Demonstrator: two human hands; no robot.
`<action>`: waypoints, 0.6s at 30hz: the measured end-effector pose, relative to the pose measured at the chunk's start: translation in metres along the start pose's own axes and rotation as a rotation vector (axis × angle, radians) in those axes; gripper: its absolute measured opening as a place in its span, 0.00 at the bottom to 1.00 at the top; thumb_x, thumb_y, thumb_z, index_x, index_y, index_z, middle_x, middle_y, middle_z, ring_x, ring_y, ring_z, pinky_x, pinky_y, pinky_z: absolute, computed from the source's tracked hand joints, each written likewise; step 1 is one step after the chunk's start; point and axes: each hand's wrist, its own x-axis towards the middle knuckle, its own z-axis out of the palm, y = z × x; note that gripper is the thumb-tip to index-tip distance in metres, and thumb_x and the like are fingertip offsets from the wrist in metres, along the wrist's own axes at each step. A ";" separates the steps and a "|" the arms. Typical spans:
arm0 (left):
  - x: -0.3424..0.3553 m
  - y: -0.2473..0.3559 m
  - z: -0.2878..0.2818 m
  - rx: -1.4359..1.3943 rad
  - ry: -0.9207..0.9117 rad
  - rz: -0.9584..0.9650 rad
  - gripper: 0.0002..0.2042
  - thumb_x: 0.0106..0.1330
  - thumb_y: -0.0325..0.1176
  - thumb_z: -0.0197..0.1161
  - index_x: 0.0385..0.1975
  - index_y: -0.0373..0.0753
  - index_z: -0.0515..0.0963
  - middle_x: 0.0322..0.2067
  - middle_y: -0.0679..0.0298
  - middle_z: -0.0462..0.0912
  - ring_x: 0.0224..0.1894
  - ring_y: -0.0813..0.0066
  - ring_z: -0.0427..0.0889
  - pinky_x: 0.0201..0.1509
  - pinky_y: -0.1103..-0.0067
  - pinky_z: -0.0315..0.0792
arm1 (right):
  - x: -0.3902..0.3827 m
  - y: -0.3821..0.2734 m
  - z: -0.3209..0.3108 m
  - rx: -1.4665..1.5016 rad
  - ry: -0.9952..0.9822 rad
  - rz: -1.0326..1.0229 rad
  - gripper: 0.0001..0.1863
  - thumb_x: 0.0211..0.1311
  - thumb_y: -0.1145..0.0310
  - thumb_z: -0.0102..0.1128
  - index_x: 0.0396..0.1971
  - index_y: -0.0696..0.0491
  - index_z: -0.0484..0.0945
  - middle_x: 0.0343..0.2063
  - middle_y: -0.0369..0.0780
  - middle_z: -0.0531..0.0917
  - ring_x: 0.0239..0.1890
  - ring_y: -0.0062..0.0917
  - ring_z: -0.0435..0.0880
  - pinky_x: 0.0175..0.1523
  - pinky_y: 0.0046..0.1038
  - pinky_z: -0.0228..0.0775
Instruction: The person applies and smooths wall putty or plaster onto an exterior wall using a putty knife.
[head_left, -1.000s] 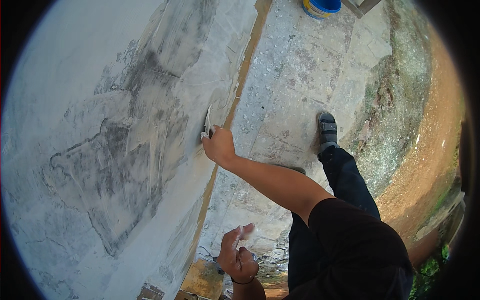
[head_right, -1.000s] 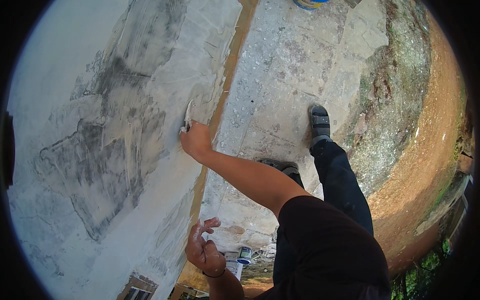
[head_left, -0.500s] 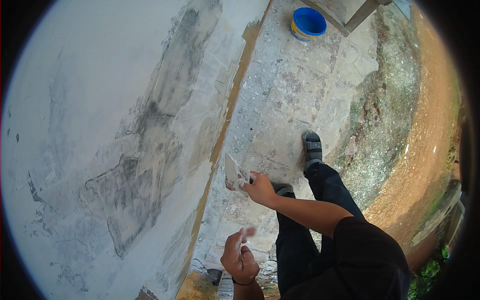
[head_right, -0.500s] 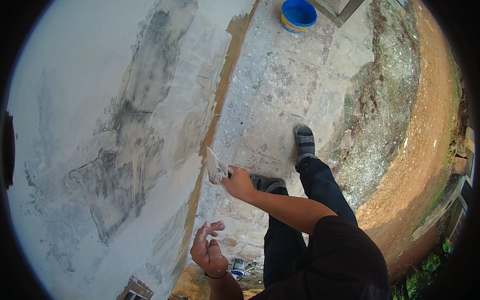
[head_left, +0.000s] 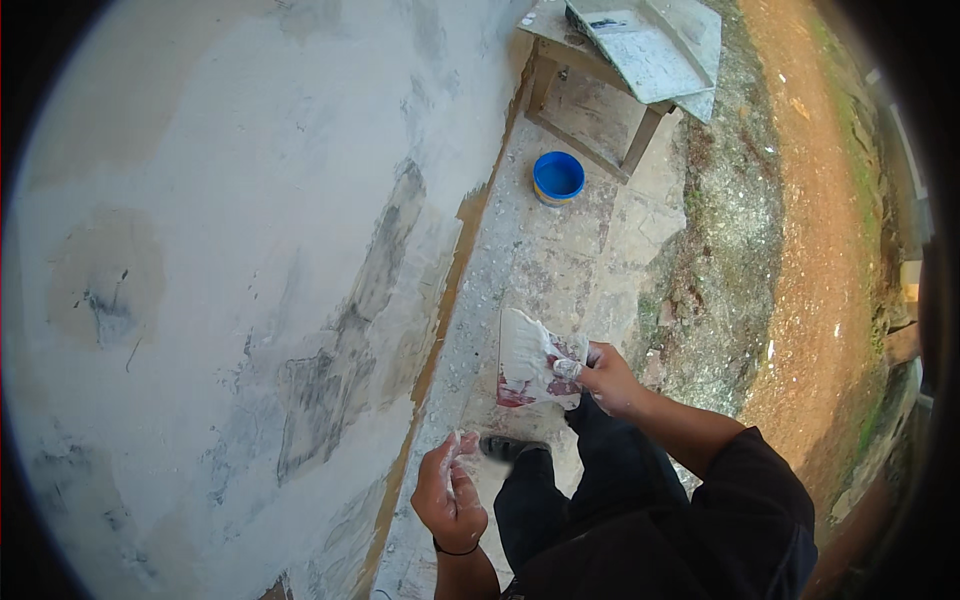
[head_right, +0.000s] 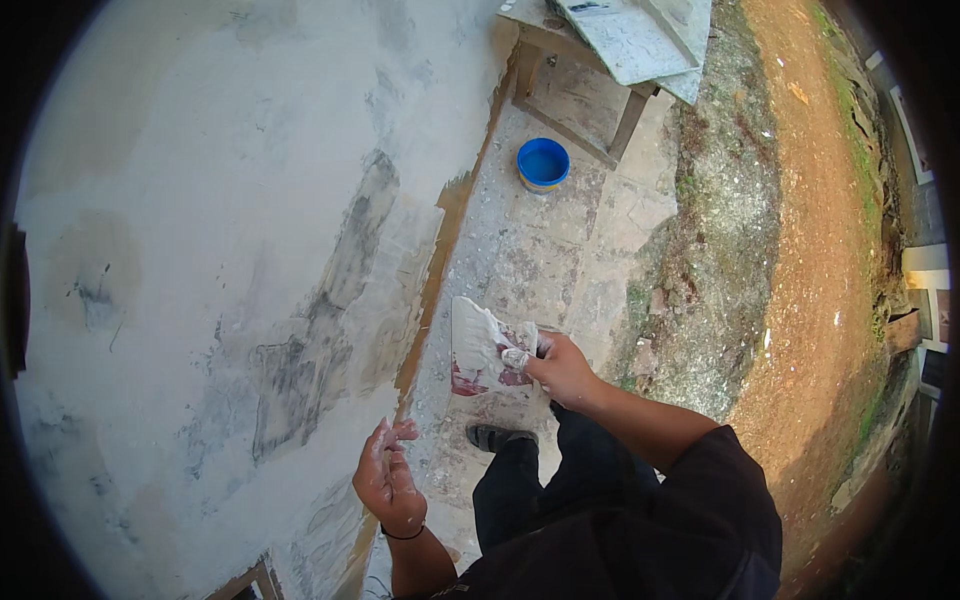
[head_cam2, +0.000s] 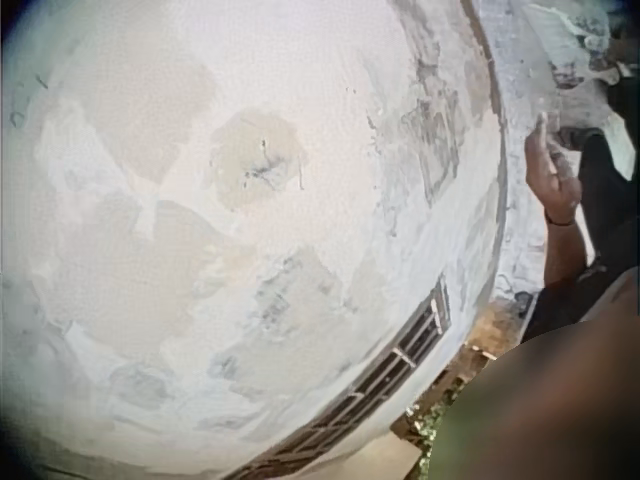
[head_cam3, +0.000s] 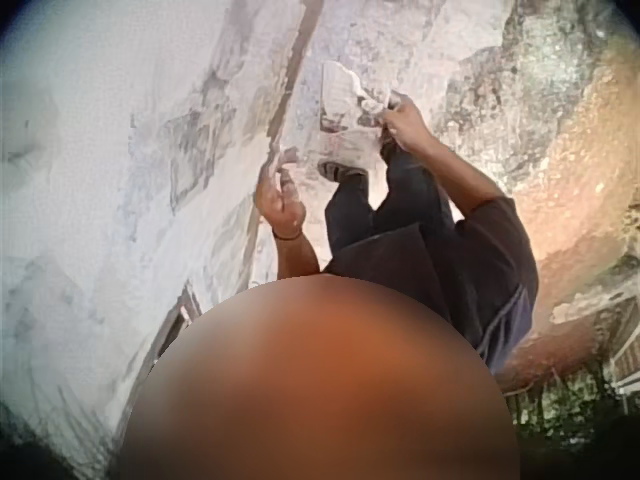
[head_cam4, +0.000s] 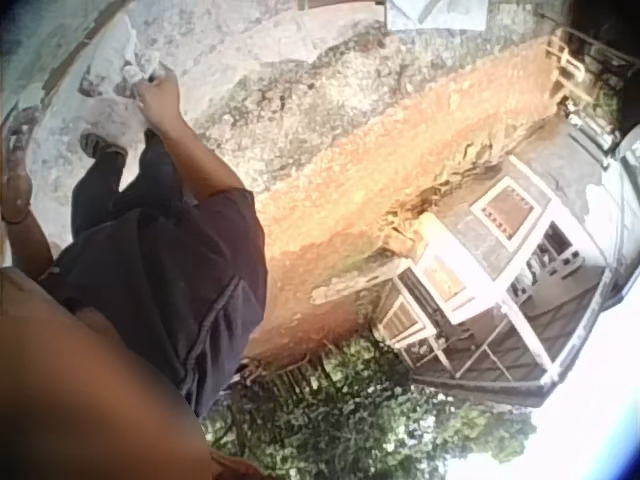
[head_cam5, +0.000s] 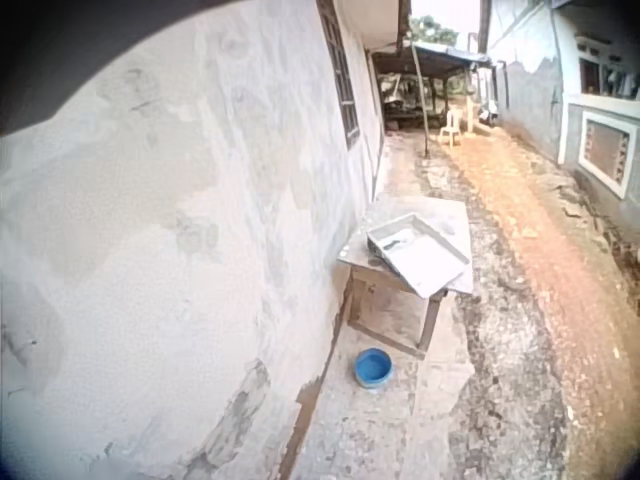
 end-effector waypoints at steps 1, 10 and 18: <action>0.006 0.021 -0.002 -0.007 0.027 0.069 0.18 0.59 0.24 0.44 0.49 0.27 0.68 0.35 0.49 0.80 0.35 0.66 0.79 0.38 0.77 0.67 | -0.013 -0.022 0.001 0.065 -0.055 -0.027 0.12 0.58 0.72 0.57 0.41 0.59 0.75 0.36 0.36 0.80 0.37 0.17 0.77 0.45 0.23 0.69; 0.023 0.159 0.000 -0.063 0.087 0.440 0.18 0.59 0.24 0.45 0.50 0.28 0.68 0.36 0.50 0.80 0.33 0.67 0.79 0.36 0.77 0.67 | -0.147 -0.175 0.014 0.254 -0.152 -0.365 0.15 0.57 0.73 0.58 0.45 0.61 0.72 0.39 0.39 0.79 0.41 0.23 0.79 0.46 0.28 0.73; 0.054 0.197 0.036 -0.118 0.002 0.500 0.17 0.58 0.23 0.45 0.47 0.28 0.70 0.35 0.51 0.80 0.33 0.67 0.79 0.38 0.77 0.69 | -0.191 -0.226 -0.011 0.244 0.099 -0.479 0.13 0.56 0.74 0.59 0.41 0.60 0.74 0.35 0.39 0.80 0.36 0.23 0.80 0.39 0.27 0.76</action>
